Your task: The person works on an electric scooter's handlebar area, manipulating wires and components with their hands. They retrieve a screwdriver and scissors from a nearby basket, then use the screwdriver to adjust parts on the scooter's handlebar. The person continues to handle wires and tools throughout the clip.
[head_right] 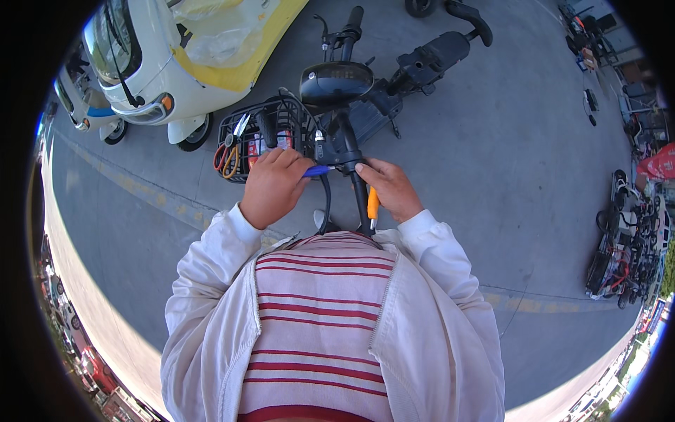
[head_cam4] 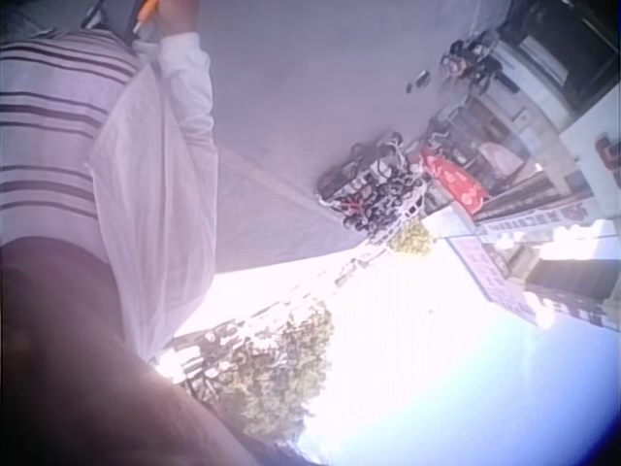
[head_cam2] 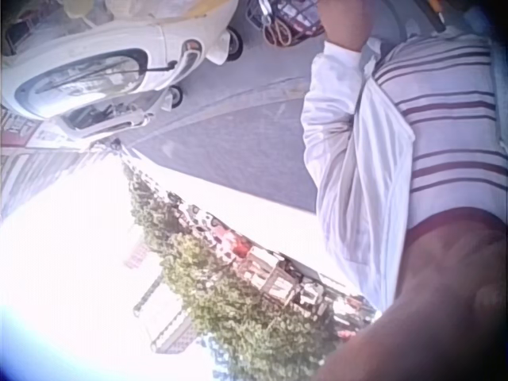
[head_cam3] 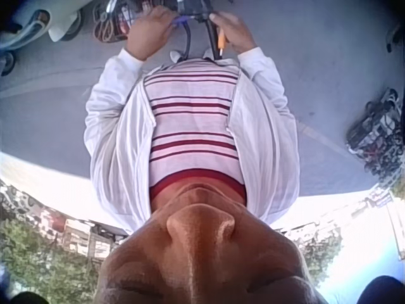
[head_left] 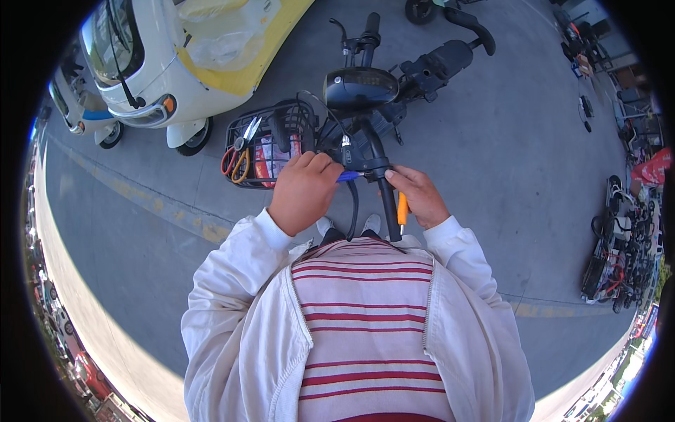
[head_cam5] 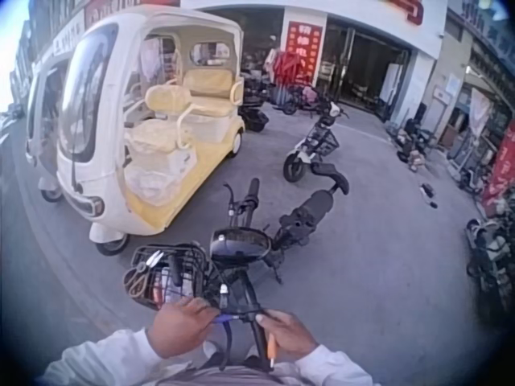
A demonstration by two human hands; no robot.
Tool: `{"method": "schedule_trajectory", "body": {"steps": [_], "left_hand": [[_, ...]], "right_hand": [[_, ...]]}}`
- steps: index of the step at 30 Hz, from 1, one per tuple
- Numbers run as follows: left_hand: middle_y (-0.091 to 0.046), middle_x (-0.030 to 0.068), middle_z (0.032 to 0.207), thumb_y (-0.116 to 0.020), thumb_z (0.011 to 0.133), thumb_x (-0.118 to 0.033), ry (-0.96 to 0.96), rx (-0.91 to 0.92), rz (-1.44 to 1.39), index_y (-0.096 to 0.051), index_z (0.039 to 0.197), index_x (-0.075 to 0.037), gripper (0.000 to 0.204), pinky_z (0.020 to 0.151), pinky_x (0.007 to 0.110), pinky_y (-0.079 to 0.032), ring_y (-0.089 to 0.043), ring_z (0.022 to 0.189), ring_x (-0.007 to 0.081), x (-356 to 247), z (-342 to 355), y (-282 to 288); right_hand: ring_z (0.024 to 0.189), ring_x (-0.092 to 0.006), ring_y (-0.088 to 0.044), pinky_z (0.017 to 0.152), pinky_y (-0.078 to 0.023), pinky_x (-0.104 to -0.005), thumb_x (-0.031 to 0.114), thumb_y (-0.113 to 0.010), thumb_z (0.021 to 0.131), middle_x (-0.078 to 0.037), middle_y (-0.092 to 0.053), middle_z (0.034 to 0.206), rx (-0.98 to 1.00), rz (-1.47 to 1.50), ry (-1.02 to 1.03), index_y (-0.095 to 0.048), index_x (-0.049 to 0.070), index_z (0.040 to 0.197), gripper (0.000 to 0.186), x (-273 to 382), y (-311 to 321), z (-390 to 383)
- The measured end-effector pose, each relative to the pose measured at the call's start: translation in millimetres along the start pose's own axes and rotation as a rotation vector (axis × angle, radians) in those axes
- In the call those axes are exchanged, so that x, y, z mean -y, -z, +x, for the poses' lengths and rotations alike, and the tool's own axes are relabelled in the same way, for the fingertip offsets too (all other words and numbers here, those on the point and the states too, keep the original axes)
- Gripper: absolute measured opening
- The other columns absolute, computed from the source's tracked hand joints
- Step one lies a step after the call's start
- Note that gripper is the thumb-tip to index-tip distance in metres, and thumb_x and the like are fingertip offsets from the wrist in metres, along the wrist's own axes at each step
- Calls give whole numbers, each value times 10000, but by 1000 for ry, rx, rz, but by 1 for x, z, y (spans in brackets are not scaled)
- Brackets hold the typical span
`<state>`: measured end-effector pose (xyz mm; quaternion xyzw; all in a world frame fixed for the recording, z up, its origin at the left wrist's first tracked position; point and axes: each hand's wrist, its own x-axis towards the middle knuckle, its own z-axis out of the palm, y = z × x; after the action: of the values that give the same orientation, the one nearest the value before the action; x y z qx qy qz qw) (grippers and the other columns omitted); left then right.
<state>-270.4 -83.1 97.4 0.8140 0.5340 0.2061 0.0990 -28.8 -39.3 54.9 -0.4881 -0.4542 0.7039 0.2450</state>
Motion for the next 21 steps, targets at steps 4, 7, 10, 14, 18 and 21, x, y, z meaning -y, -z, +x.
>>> {"method": "schedule_trajectory", "body": {"steps": [4, 7, 10, 14, 18, 21], "left_hand": [[-638, 96, 984, -704, 803, -57, 221, -108, -251, -646, 1015, -60, 220, 769, 346, -486, -605, 863, 251, 4, -7, 6], [-651, 89, 1007, -697, 849, -60, 577, -285, -1135, -595, 1073, -48, 246, 775, 286, -487, -611, 861, 184, 9, -13, -3], [-657, 92, 990, -680, 882, -58, 725, -362, -1545, -556, 1103, -32, 255, 791, 273, -514, -643, 857, 163, 8, -19, -16], [-665, 121, 987, -643, 915, -55, 768, -395, -1535, -532, 1083, -36, 202, 761, 286, -569, -685, 821, 183, -3, -22, -38], [-680, 124, 948, -646, 917, -57, 756, -432, -1488, -535, 1049, -34, 175, 761, 297, -572, -692, 820, 185, -12, -23, -51], [-683, 126, 937, -648, 918, -59, 743, -449, -1473, -536, 1028, -33, 160, 760, 301, -573, -694, 816, 183, -14, -22, -55]], "right_hand": [[803, -147, -639, 728, -509, -260, 270, -580, 970, -74, -662, 892, -26, -15, -14, -636, -35, 1165, 366, 2, -1, -3], [797, -148, -638, 728, -508, -259, 277, -578, 971, -74, -663, 882, -22, -18, -24, -637, -33, 1168, 372, 4, -2, -3], [788, -141, -633, 719, -504, -256, 285, -574, 972, -72, -662, 864, -23, -64, -34, -635, -33, 1175, 382, 6, -1, -2], [771, -130, -623, 711, -497, -251, 293, -570, 974, -69, -661, 848, -17, -54, -25, -634, -31, 1180, 389, 6, -1, -2], [759, -123, -617, 705, -495, -251, 289, -569, 974, -64, -659, 847, -19, -52, -30, -634, -30, 1183, 387, 7, -1, -3], [754, -121, -617, 700, -496, -252, 287, -569, 974, -60, -659, 848, -9, -41, -24, -633, -28, 1186, 385, 5, 0, -2]]}}
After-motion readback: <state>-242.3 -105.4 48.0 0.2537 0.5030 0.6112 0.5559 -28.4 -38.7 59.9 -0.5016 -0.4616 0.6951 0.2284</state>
